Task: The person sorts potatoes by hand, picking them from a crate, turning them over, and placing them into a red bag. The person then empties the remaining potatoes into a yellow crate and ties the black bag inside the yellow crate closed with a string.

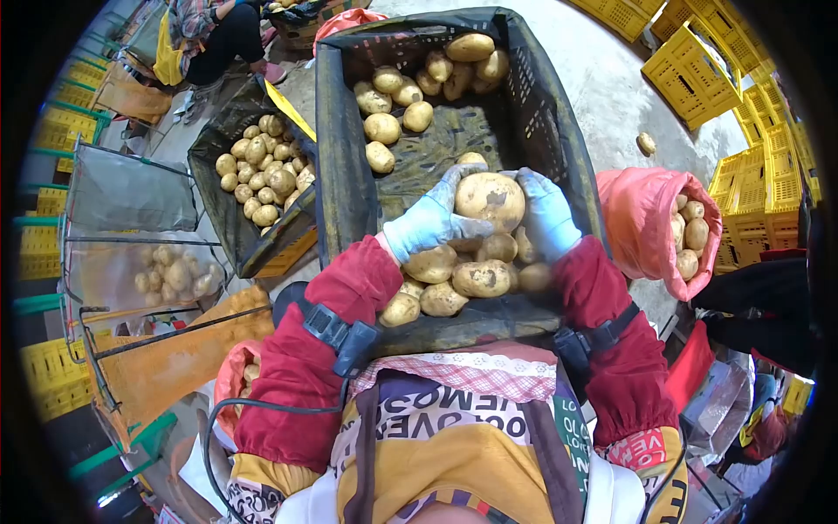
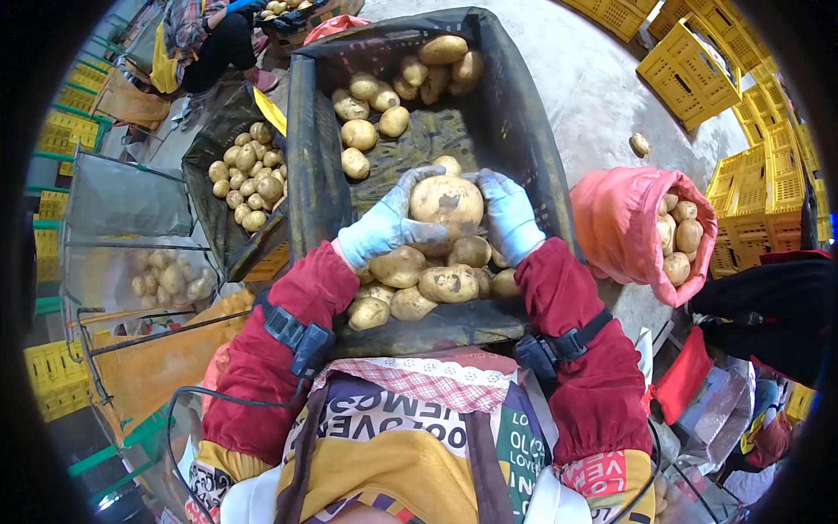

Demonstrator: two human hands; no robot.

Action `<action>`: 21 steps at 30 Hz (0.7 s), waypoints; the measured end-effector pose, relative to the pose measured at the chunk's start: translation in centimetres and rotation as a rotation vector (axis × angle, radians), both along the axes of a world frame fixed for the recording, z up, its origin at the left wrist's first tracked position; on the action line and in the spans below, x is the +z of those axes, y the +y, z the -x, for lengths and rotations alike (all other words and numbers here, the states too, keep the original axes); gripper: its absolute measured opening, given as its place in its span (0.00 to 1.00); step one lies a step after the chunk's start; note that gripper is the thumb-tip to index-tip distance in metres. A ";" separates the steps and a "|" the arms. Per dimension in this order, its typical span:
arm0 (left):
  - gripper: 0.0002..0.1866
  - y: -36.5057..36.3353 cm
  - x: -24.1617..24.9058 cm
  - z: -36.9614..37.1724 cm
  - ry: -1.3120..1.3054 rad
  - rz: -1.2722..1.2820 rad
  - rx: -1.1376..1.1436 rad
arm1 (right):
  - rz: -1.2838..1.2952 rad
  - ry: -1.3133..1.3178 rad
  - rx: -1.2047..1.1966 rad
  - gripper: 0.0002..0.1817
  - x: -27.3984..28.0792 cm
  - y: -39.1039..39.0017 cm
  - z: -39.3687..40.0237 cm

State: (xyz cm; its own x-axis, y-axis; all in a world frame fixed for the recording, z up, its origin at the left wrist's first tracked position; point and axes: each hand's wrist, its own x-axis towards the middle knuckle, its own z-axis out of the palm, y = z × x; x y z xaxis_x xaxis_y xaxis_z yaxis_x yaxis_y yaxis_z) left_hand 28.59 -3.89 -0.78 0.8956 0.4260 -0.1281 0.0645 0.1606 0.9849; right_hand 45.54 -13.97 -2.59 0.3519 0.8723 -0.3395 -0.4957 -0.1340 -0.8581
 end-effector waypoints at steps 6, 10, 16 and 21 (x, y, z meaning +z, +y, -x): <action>0.48 0.1 -0.5 -0.2 -0.094 -0.210 0.198 | 0.032 0.061 0.022 0.21 0.1 0.2 0.6; 0.48 -0.6 -1.5 -0.4 0.020 -0.538 0.247 | -0.013 -0.228 0.170 0.29 0.4 -0.1 0.7; 0.48 -0.3 -0.6 -0.2 0.004 -0.416 0.309 | -0.358 -0.311 0.172 0.42 -1.3 0.1 0.8; 0.49 -0.2 -0.5 0.3 -0.040 -0.422 0.335 | -0.199 -0.061 0.292 0.41 1.3 -0.3 0.7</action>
State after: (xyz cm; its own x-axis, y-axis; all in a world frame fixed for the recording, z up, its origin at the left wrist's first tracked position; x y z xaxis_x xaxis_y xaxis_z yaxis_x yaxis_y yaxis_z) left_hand 28.27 -4.08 -1.26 0.7024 0.6964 0.1473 0.0390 -0.2443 0.9689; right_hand 44.85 -14.29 -1.34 0.0924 0.9860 -0.1390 -0.4082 -0.0898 -0.9084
